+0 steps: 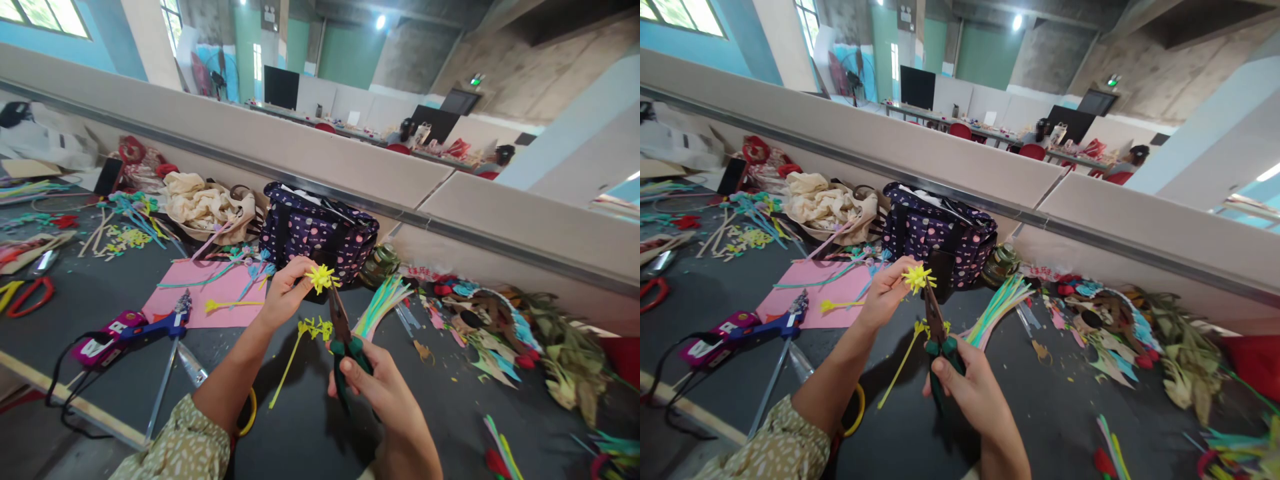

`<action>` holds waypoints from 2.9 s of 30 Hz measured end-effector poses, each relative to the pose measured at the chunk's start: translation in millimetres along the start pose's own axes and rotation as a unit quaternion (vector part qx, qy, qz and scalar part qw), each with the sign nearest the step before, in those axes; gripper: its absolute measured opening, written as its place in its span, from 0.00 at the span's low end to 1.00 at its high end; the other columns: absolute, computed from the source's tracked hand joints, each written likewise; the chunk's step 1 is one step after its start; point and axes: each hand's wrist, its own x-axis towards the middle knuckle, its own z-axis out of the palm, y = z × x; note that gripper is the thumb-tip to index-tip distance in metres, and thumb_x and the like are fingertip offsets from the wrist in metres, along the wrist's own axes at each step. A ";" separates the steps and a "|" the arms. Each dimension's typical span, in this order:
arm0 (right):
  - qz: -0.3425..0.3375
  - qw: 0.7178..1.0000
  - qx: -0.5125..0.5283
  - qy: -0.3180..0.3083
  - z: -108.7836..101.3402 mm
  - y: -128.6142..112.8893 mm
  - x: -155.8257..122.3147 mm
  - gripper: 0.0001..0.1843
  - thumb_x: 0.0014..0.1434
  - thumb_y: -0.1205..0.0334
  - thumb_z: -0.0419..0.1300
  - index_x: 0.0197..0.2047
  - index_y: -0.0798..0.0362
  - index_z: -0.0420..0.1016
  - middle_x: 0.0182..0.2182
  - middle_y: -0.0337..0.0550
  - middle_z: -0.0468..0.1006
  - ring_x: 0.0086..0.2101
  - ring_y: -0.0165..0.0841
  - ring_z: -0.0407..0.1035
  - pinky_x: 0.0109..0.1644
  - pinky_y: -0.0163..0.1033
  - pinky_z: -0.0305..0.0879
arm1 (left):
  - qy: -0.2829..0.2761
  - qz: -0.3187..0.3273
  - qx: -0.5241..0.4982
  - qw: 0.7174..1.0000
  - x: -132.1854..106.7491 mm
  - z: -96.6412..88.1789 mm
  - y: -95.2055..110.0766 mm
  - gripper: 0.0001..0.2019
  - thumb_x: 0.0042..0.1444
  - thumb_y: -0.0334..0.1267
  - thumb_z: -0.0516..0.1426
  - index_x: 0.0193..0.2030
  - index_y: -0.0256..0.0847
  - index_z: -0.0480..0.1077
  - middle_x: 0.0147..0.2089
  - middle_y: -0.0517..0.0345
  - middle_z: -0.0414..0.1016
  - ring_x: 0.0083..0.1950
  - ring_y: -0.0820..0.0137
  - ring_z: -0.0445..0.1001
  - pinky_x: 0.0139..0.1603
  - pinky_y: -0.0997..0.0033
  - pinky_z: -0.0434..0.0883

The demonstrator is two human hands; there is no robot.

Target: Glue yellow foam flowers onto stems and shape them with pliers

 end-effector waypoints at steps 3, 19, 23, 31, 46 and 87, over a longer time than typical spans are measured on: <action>0.000 1.000 -0.024 0.018 2.0 -0.3 0.0 0.20 0.62 0.45 0.58 0.43 0.57 0.68 0.22 0.44 0.78 0.21 0.27 0.61 0.26 0.32 0.58 | 0.000 -0.025 -0.006 1.000 0.0 0.4 1.6 0.09 0.58 0.43 0.57 0.33 0.41 0.73 0.39 0.52 0.72 0.42 0.64 0.69 0.46 0.64 0.67; 0.001 0.998 -0.039 0.042 3.7 0.3 1.9 0.20 0.62 0.45 0.57 0.41 0.56 0.68 0.23 0.44 0.79 0.21 0.28 0.62 0.26 0.32 0.60 | 0.003 -0.045 -0.004 0.999 -1.9 2.5 1.6 0.05 0.57 0.39 0.59 0.37 0.40 0.71 0.37 0.55 0.70 0.41 0.68 0.68 0.46 0.67 0.65; 0.005 1.000 0.009 0.001 3.0 1.3 0.7 0.23 0.61 0.45 0.59 0.46 0.58 0.69 0.23 0.44 0.78 0.21 0.28 0.63 0.27 0.32 0.61 | 0.031 -0.036 -0.013 0.999 -1.2 1.7 -4.6 0.06 0.57 0.40 0.59 0.34 0.40 0.71 0.37 0.54 0.71 0.42 0.67 0.68 0.46 0.67 0.66; 0.022 0.998 0.056 -0.020 -0.5 1.3 -2.9 0.27 0.60 0.45 0.61 0.51 0.60 0.71 0.22 0.43 0.77 0.21 0.28 0.66 0.28 0.34 0.64 | 0.053 -0.042 -0.038 0.997 1.0 2.6 -8.4 0.07 0.56 0.40 0.59 0.31 0.40 0.72 0.36 0.55 0.71 0.41 0.68 0.68 0.45 0.67 0.66; 0.027 0.993 0.107 -0.035 0.5 -0.6 -1.6 0.27 0.58 0.45 0.62 0.50 0.60 0.72 0.18 0.38 0.73 0.25 0.35 0.74 0.30 0.36 0.67 | 0.059 -0.030 -0.044 0.997 0.8 4.1 -10.4 0.07 0.55 0.39 0.60 0.29 0.40 0.72 0.37 0.54 0.71 0.42 0.67 0.69 0.47 0.65 0.67; 0.004 0.993 0.111 -0.032 0.7 -4.6 -3.0 0.26 0.57 0.41 0.62 0.42 0.58 0.70 0.21 0.43 0.76 0.21 0.31 0.70 0.25 0.32 0.61 | 0.090 -0.098 -0.034 0.990 2.2 0.4 -18.7 0.08 0.53 0.43 0.61 0.32 0.39 0.73 0.31 0.59 0.71 0.35 0.71 0.69 0.40 0.72 0.67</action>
